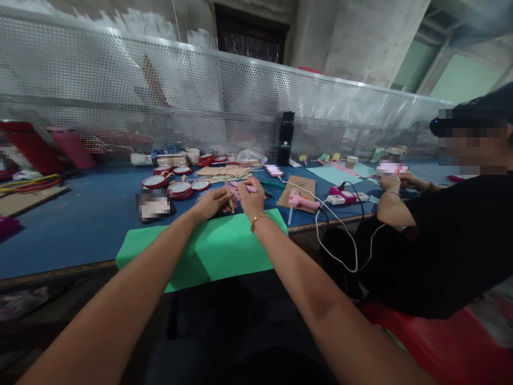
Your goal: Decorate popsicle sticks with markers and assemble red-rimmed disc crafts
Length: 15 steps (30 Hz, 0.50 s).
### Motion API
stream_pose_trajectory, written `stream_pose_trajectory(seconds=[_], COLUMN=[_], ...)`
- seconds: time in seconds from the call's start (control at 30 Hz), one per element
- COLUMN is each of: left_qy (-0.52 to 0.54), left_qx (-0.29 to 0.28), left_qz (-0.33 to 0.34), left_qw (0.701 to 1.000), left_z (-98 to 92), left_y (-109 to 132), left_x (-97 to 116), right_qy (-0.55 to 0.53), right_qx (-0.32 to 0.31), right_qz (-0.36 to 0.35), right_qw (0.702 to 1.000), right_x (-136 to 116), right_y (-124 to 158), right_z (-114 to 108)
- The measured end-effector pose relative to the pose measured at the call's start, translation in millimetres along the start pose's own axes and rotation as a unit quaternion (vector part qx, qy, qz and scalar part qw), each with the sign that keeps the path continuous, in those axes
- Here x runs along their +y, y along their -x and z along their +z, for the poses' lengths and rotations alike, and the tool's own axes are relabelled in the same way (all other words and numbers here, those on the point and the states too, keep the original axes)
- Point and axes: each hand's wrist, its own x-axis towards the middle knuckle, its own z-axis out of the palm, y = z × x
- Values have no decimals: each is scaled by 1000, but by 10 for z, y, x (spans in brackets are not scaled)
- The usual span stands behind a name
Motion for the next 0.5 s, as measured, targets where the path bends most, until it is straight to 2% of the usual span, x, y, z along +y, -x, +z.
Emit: stream_pose_trajectory(seconds=[0.5], left_qy=[11], left_qx=[13], left_qz=[-9], left_qw=[1000], left_z=[2], left_y=[-2], left_x=[-13], right_qy=[-3], right_qx=[-10], right_qz=[-19], right_qw=[1000], right_x=[-68], right_y=[15], right_z=[-14])
